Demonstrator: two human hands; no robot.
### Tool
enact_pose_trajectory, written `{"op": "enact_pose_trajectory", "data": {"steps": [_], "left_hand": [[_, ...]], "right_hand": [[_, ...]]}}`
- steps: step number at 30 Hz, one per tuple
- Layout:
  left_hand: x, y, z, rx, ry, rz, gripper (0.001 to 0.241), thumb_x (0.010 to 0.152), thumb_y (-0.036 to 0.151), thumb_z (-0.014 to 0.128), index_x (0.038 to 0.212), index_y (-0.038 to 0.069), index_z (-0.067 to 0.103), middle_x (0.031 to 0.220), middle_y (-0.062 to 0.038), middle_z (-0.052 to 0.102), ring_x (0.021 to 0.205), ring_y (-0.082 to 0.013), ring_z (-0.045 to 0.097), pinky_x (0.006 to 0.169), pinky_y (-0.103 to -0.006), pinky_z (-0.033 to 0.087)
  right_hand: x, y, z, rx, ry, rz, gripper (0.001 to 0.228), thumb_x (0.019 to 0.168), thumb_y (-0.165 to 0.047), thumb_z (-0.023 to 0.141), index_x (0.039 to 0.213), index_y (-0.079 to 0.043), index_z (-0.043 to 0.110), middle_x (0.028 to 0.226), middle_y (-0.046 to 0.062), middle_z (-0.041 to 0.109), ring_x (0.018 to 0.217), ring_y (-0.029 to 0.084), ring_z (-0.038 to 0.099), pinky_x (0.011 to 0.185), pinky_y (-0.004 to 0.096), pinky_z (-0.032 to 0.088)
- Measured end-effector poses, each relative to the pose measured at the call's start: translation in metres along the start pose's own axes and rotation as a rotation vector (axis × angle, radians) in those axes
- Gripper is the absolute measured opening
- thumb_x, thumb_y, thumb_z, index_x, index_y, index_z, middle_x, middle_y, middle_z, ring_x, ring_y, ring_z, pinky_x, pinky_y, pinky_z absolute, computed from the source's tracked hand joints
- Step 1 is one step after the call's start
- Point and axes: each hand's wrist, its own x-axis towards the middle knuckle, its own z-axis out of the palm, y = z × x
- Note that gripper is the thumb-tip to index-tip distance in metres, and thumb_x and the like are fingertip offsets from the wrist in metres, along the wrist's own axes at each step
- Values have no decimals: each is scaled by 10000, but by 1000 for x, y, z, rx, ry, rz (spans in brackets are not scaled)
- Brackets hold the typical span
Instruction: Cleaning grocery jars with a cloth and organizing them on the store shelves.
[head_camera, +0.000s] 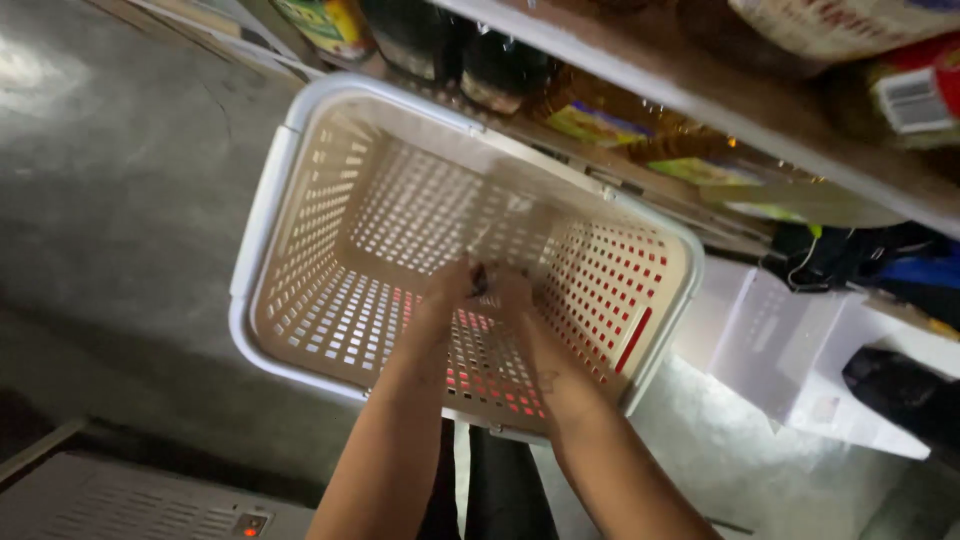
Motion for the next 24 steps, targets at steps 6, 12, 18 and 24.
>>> {"op": "enact_pose_trajectory", "data": {"steps": [6,12,18,24], "left_hand": [[16,1,-31,513,-354,291,1025,783,546,781,1584,98,324,1597,-188,371,1515,-361,277,1270,-500,137],[-125,102,-81,514,-440,395,1187,575,648,885,1556,266,336,1285,-312,633,1258,-502,564,1106,-572,430],[-207,130,-66,-511,-336,590,766,588,160,956,1287,125,643,1073,-80,718,998,-181,649,926,-319,521],[-297,219,-88,-497,-287,631,929,556,266,959,1395,104,593,1178,-145,699,1076,-235,644,926,-368,530]], "right_hand": [[-121,-27,-225,257,-74,-94,941,776,-403,819,1572,-182,367,1467,166,554,1328,360,562,1054,564,499],[-278,-45,-426,617,-56,-258,967,696,-259,874,1531,-152,399,1381,304,585,1217,506,585,1026,599,472],[-385,-45,-491,873,548,-203,666,760,-297,898,1331,-96,622,1253,187,702,1212,389,628,1054,494,491],[-478,-52,-561,981,1080,235,532,847,-469,790,1269,-184,637,1176,172,706,1172,328,646,1064,458,470]]}}
